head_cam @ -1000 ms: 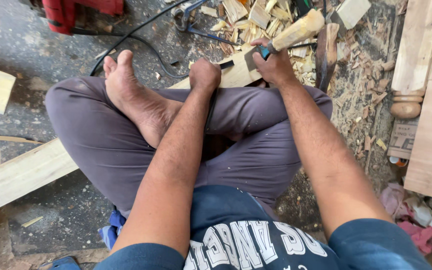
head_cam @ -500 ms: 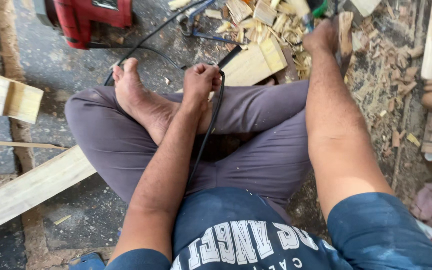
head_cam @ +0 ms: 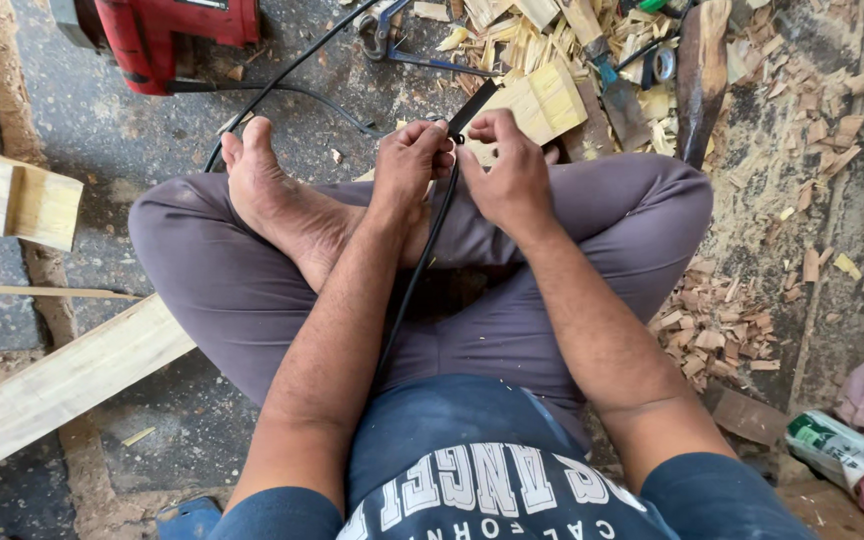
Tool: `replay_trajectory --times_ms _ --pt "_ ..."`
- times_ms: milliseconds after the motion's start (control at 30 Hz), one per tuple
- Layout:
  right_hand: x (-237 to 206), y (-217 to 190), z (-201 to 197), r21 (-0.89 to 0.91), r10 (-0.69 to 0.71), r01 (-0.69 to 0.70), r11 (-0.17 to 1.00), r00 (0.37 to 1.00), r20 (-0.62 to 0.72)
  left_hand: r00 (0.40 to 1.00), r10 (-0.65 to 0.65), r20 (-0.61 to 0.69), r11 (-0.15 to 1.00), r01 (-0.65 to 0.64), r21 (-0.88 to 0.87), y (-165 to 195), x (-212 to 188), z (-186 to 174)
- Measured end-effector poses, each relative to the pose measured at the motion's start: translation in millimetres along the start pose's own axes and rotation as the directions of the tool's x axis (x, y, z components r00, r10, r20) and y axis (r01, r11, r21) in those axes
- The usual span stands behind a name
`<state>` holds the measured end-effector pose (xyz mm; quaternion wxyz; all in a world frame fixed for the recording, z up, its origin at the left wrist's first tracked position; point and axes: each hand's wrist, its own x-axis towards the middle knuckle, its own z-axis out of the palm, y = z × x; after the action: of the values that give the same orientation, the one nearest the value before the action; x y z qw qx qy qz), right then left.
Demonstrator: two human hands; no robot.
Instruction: The person sits cross-legged on the floor and repairs a damaged section of a black electrical cord. They strip the outer insulation, twist the inner wires, and wrap the joint with black electrical tape. The person uses a chisel to cut the tape and continues wrapping the cord until the repair is complete.
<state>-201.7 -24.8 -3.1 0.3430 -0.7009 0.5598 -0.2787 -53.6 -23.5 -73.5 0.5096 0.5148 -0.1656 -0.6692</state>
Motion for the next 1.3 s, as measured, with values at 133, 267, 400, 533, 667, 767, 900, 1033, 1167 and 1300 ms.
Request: replay_trajectory --times_ms 133,267,400,533,667,767,900,1033,1167,1300 --pt "6.4 6.9 13.7 0.045 -0.036 0.04 0.998 0.996 -0.086 0.999 0.032 -0.03 0.999 -0.032 -0.004 3.9 -3.2 1.5" --pt "10.5 2.4 11.9 -0.016 -0.048 0.047 0.999 0.993 -0.105 1.0 0.022 0.016 0.978 -0.025 0.206 18.3 -11.0 3.5" --pt "3.8 6.3 11.6 0.073 -0.105 0.116 0.991 0.985 -0.139 0.929 0.37 -0.001 0.625 -0.248 0.74 46.0 -17.7 -7.3" --pt "4.3 10.5 8.4 0.18 -0.029 0.048 0.982 0.994 -0.105 0.454 0.64 0.619 0.046 -0.828 0.559 76.9 -6.5 -15.5" --pt "7.1 0.7 -0.2 0.093 -0.032 0.041 0.995 0.995 -0.096 0.678 0.262 0.687 0.193 -0.734 0.651 88.1 9.1 -12.0" --pt "5.8 -6.8 -4.7 0.029 -0.015 0.017 0.999 0.996 -0.083 0.735 0.239 0.635 0.276 -0.678 0.681 82.8 12.8 -11.0" --pt "5.4 -1.7 -2.9 -0.104 -0.156 0.146 0.984 0.983 -0.095 0.679 0.369 0.635 0.23 -0.728 0.645 70.8 12.6 -13.7" --pt "13.1 16.1 -3.9 0.011 -0.031 0.031 0.999 0.999 -0.012 0.644 0.383 0.663 0.15 -0.751 0.643 65.4 12.7 -16.0" --pt "23.4 32.6 -20.0 0.552 0.45 -0.614 0.564 0.789 0.418 0.665 0.336 0.668 0.221 -0.745 0.63 68.5 10.0 -14.8" --pt "23.4 39.2 -31.7 0.686 0.261 -0.7 0.197 0.712 0.652 0.603 0.367 0.709 0.208 -0.796 0.569 80.8 2.0 -13.4"
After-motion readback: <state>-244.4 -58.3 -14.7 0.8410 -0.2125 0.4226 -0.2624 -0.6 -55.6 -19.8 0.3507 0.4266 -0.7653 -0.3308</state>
